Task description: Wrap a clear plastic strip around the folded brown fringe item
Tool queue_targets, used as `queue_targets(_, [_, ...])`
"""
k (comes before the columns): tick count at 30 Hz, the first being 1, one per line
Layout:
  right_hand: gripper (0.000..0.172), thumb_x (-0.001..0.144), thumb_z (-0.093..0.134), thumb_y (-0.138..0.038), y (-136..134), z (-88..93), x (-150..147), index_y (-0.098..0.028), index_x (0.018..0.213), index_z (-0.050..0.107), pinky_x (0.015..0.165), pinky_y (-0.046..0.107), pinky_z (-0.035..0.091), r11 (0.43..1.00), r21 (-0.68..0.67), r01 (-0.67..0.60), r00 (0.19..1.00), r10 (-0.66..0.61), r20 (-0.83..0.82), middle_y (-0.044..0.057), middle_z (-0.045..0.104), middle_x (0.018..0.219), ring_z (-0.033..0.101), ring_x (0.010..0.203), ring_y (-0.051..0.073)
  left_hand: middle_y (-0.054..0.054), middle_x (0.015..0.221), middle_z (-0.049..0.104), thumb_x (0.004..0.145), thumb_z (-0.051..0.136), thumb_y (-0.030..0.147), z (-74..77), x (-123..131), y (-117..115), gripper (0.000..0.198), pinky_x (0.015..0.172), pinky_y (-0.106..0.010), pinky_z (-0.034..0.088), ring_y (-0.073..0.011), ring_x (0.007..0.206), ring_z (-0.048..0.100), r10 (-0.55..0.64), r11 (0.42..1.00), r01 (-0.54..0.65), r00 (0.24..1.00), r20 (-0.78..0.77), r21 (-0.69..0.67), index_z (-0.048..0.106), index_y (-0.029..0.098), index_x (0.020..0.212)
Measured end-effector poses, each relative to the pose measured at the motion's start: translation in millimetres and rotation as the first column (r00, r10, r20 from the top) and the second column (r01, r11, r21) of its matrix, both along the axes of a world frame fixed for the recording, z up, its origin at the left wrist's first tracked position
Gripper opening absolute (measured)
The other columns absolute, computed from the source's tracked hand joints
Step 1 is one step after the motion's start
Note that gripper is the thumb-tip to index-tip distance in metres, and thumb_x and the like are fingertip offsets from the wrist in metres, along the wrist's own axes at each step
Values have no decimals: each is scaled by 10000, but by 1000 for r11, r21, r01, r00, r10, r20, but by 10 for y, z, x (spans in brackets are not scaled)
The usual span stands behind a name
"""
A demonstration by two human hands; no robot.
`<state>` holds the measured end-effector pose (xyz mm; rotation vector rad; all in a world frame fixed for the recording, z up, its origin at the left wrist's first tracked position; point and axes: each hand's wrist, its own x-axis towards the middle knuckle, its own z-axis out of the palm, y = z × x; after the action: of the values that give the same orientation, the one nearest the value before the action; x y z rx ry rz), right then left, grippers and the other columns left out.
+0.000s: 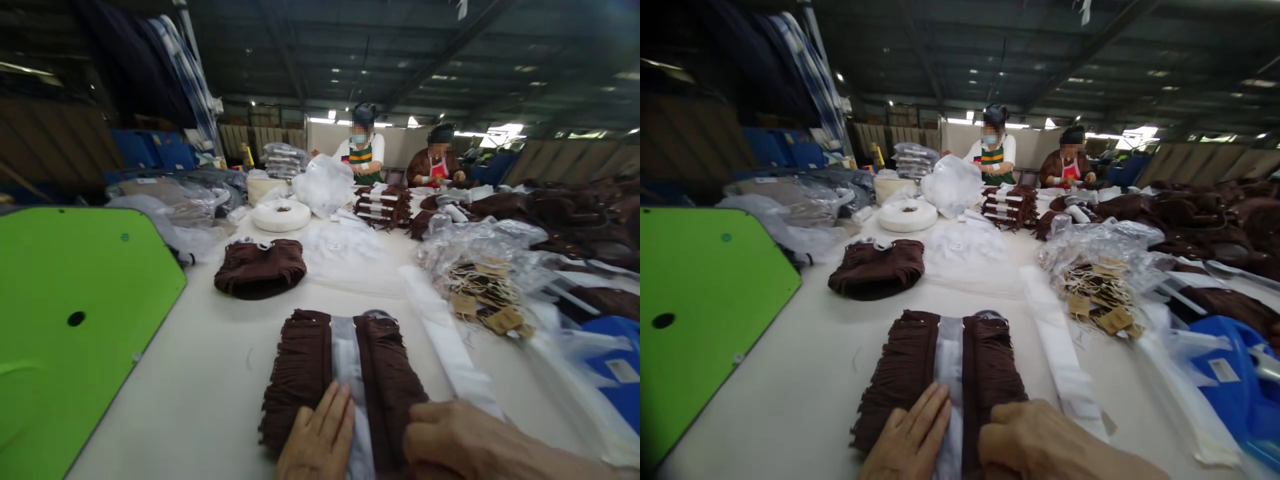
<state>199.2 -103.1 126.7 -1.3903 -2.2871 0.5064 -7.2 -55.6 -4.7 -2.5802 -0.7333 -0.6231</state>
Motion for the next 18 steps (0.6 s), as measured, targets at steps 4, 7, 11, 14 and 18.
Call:
queue_targets(4, [211,838,485,-114,519,267,-220,-195,701,623,552,190,410,933,-245,-265,841,348,414,9,646,682,591,604,120,-109,1284,505,901,310,115,-33,-4,-19,362,724,-277,407,-227,1231,383,-1,1000,3,999,49,-24,515,134,1199])
queue_targets(7, [161,802,526,-109,778,186,-281,-177,700,631,515,210,364,936,-185,-301,777,353,521,17,644,664,578,575,132,-126,1265,515,900,341,128,-66,6,-19,340,730,-284,411,-238,1226,389,7,1000,-6,998,70,-19,520,135,1189])
queue_targets(11, [144,775,541,-104,951,18,-337,-171,708,650,488,226,320,934,-145,-327,723,347,597,29,652,660,575,553,139,-124,1231,541,889,374,110,-83,36,-30,310,722,-282,410,-247,1209,413,29,999,-26,993,116,-27,545,141,1144])
queue_targets(14, [142,774,546,-102,1048,0,-389,-163,748,671,502,228,334,928,-236,-290,673,373,639,52,677,706,608,600,156,-112,1224,550,885,379,94,-81,44,-41,310,703,-270,409,-241,1208,421,48,999,-45,994,102,-30,543,157,1140])
queue_targets(18, [140,762,576,-179,1159,7,-456,-160,788,712,524,235,368,923,-372,-101,685,336,647,87,699,734,643,670,201,-117,1195,571,882,389,87,-90,41,-37,306,696,-264,410,-239,1206,433,52,998,-50,995,82,-32,534,163,1141])
